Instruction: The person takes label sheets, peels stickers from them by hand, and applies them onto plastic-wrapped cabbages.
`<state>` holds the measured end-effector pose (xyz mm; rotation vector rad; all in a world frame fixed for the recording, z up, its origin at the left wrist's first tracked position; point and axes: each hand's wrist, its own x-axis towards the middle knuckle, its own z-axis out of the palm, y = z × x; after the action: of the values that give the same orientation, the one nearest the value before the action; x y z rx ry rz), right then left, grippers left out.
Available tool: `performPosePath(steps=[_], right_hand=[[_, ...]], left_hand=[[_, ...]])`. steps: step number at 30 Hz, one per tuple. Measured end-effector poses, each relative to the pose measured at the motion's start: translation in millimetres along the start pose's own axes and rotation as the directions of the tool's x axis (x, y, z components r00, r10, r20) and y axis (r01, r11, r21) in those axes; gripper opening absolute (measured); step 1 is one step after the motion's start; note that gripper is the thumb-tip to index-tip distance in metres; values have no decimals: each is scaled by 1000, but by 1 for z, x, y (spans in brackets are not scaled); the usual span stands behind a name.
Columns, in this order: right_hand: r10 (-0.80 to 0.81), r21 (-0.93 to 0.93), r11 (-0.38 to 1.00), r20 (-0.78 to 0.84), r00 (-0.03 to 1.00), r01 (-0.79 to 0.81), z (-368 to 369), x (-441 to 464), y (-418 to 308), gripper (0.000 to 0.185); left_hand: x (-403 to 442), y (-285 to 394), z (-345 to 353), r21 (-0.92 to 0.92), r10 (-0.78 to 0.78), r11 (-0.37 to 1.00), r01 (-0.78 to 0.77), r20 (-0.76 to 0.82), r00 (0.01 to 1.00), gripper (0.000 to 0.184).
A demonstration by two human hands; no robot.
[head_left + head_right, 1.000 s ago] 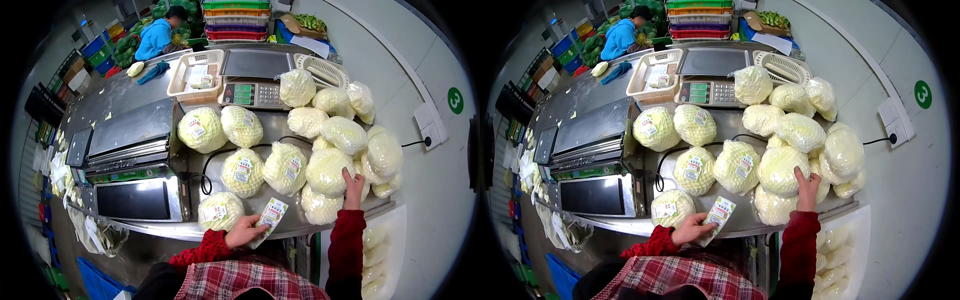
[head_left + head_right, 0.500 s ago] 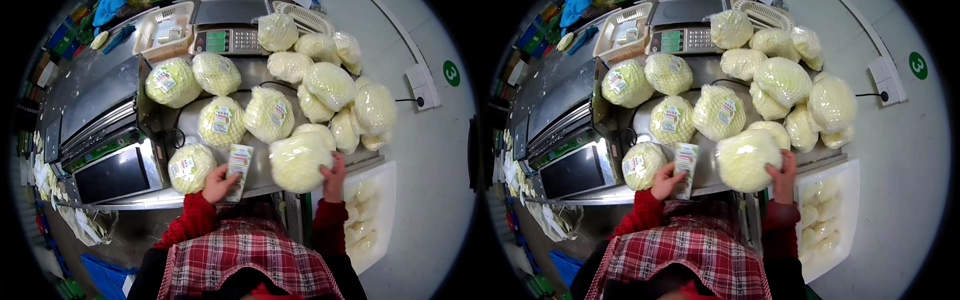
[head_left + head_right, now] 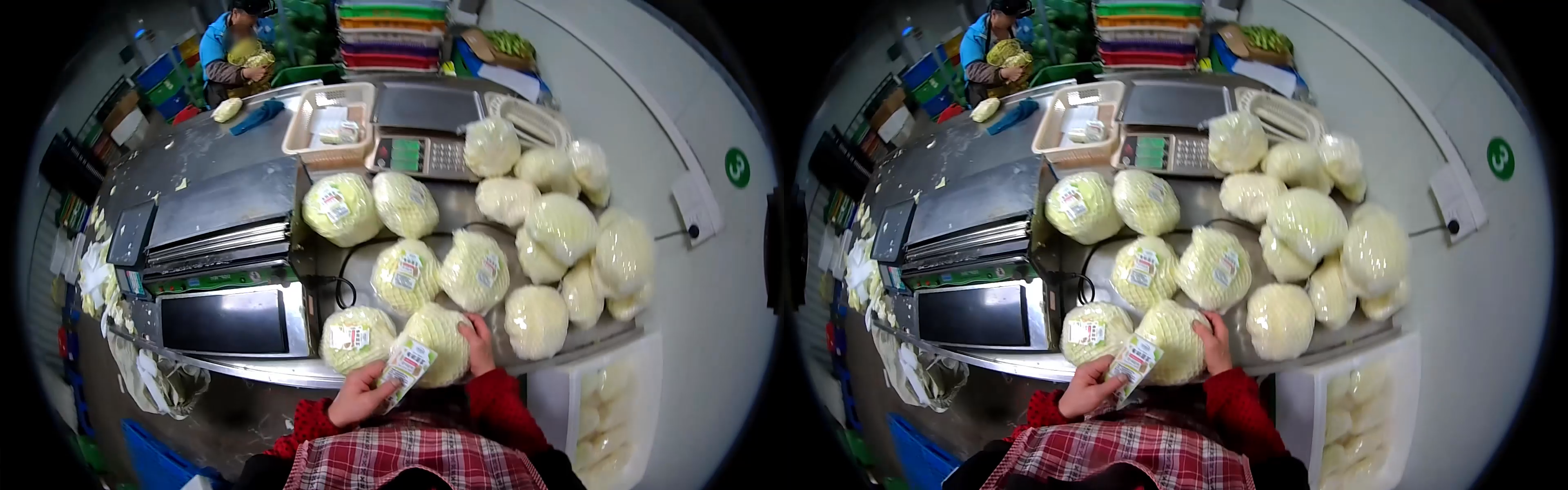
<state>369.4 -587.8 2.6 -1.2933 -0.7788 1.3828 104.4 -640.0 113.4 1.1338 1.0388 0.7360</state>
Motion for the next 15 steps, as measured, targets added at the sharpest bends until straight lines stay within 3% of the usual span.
performPosePath(steps=[2, 3, 4, 6, 8, 10, 13, 15], right_hand=[[-143, -464, 880, -45, 989, 106, 1, -2, -10, 41], [-265, -701, 692, -24, 964, 173, -4, -6, -16, 41], [-375, -737, 629, -10, 927, 246, -9, -13, -26, 39], [-258, -523, 810, 89, 962, 265, 8, -43, -77, 39], [-53, -461, 865, 304, 951, 196, 33, -64, -99, 36], [64, -240, 971, 340, 938, 21, 39, -68, -81, 33], [113, -232, 972, 353, 929, -30, 45, -77, -86, 27], [163, -201, 975, 377, 912, -91, 60, -93, -88, 22]], left_hand=[[4, -5, 0, 79, 39, 996, -37, -29, 999, 16], [4, -5, -1, 82, -36, 996, 39, -43, 998, 17], [4, -4, -1, 86, -112, 989, 117, -59, 992, 18], [9, -8, 3, 195, 111, 976, -95, -72, 991, 20], [11, -11, 10, 317, 274, 917, -243, -57, 960, 22], [12, -12, 10, 354, 300, 893, -280, -1, 954, 25], [9, -3, 7, 400, 333, 868, -293, -32, 942, 24], [10, 4, 5, 385, 565, 749, -540, 55, 823, 26]])
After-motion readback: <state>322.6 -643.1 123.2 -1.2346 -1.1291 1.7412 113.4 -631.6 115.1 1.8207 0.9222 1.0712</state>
